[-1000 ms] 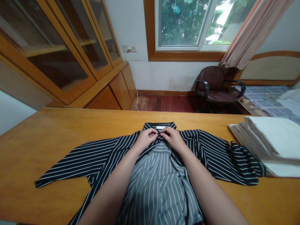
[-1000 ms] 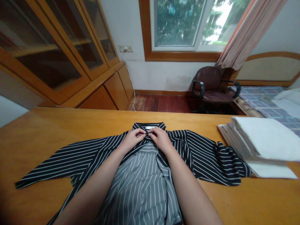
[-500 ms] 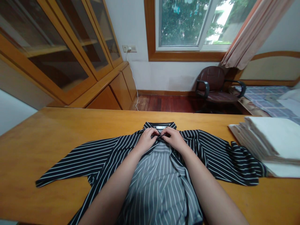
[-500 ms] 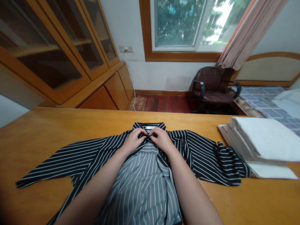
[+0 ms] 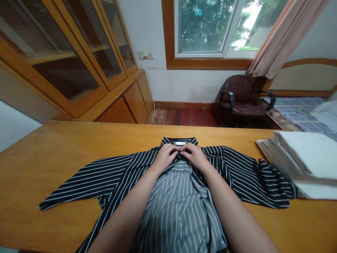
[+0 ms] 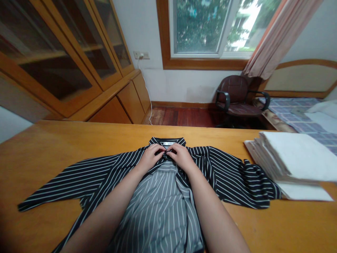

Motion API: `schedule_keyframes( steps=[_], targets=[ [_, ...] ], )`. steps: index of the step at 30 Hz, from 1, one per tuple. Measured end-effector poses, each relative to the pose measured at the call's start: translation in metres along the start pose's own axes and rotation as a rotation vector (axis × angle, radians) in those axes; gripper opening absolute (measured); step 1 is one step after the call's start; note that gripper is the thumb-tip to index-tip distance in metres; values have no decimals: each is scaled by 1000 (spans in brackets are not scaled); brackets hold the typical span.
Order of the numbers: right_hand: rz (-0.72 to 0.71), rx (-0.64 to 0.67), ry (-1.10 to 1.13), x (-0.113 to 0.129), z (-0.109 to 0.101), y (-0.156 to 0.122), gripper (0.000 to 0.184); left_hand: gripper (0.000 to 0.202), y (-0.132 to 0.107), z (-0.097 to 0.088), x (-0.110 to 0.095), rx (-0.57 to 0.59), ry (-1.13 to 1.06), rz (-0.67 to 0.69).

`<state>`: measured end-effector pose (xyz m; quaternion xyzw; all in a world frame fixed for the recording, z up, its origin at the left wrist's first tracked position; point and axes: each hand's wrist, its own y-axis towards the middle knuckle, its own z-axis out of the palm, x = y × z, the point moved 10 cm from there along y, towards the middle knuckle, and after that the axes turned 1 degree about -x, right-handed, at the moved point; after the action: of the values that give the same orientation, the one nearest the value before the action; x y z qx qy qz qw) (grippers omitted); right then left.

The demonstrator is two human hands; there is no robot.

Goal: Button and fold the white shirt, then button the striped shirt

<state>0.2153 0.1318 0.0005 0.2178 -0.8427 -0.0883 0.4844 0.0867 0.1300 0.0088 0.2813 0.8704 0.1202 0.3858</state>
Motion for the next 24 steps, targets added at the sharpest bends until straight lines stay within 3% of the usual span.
schedule_keyframes(
  steps=[8, 24],
  targets=[
    [39, -13, 14, -3, -1, 0, 2, 15, 0, -3, -2, -2, -55, 1],
    [46, -19, 28, -5, 1, 0, 10, 12, -1, -7, 4, -24, -158, -16]
  ],
)
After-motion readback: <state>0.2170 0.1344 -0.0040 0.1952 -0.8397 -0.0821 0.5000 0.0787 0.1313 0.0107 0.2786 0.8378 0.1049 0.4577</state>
